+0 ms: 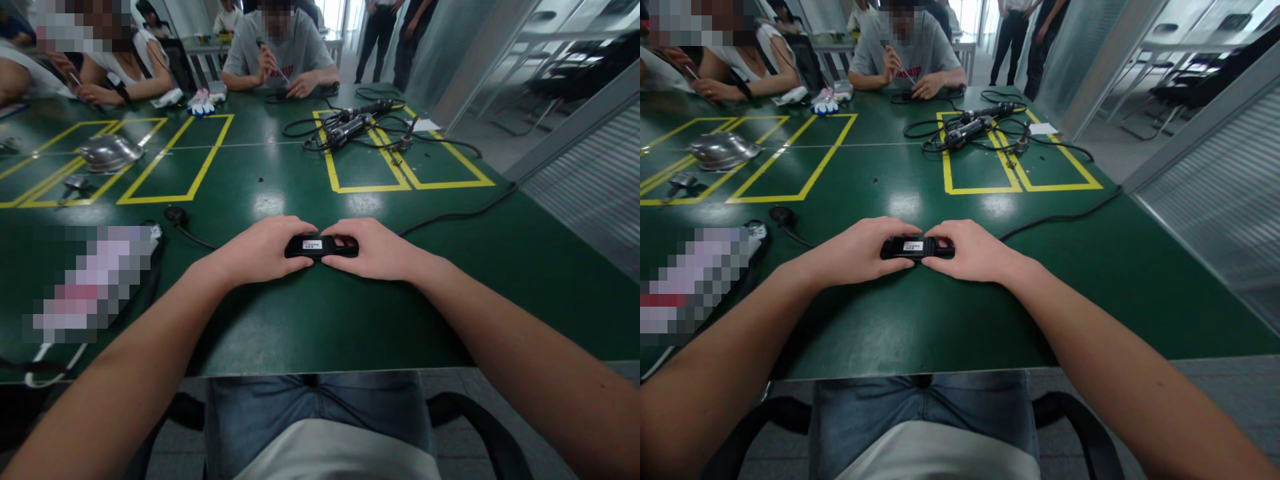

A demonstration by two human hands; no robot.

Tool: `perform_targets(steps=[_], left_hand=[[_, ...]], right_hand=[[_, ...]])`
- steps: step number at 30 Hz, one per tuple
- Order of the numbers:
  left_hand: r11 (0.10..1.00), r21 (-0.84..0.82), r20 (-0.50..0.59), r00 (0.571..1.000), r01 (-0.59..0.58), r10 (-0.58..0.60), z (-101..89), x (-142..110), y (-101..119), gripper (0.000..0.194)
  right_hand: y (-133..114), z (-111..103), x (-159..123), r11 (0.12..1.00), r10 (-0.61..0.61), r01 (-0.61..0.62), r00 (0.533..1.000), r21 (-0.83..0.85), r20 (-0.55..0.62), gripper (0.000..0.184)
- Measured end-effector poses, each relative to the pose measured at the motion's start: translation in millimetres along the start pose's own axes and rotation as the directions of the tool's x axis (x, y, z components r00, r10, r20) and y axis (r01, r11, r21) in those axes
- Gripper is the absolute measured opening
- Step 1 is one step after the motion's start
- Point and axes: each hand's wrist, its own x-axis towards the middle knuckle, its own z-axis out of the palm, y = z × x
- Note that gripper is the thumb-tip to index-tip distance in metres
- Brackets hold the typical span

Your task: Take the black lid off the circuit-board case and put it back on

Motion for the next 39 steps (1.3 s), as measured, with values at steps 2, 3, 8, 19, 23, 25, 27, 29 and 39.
perform_targets(steps=[2,3,8,19,23,25,27,29,39], left_hand=[[1.0,-0.021,-0.006,1.0,0.01,-0.01,-2.0,-0.8,-0.6,0.04],[0.999,-0.03,-0.009,1.0,0.018,-0.018,-2.8,-1.2,-1.0,0.038],[0.998,-0.039,-0.014,0.999,0.04,-0.041,-3.9,-2.0,-2.8,0.035],[0.998,-0.043,-0.001,0.999,0.051,-0.051,-4.9,-1.0,-0.4,0.032],[0.998,-0.036,0.0,0.999,0.047,-0.047,-4.5,-0.8,-0.9,0.033],[0.998,-0.034,0.002,0.999,0.047,-0.047,-4.4,-0.6,-1.5,0.034],[0.998,-0.035,0.004,0.999,0.044,-0.044,-4.4,-0.3,-1.8,0.034],[0.998,-0.036,0.003,0.999,0.042,-0.042,-4.6,0.0,-1.8,0.035],[0.999,-0.004,-0.008,0.999,0.034,-0.034,-2.4,-0.2,-1.4,0.035]], right_hand=[[-0.4,-0.1,0.2,1.0,0.003,-0.003,1.0,0.001,0.004,0.033],[-0.7,-0.1,0.4,1.0,0.005,-0.005,1.0,0.001,0.005,0.033],[-2.4,-0.7,0.7,1.0,0.016,-0.016,1.0,0.018,-0.007,0.036],[0.2,-2.9,1.1,0.999,0.002,-0.002,1.0,0.034,0.001,0.035],[0.0,-3.3,1.1,0.999,0.008,-0.008,1.0,0.035,0.007,0.034],[-0.2,-3.4,1.2,0.999,0.008,-0.009,1.0,0.034,0.009,0.035],[-0.2,-3.3,1.2,0.999,0.01,-0.01,1.0,0.03,0.011,0.034],[0.1,-3.0,1.3,1.0,0.01,-0.01,1.0,0.028,0.011,0.033],[-0.1,-3.4,2.0,0.998,0.023,-0.023,1.0,0.055,0.01,0.032]])
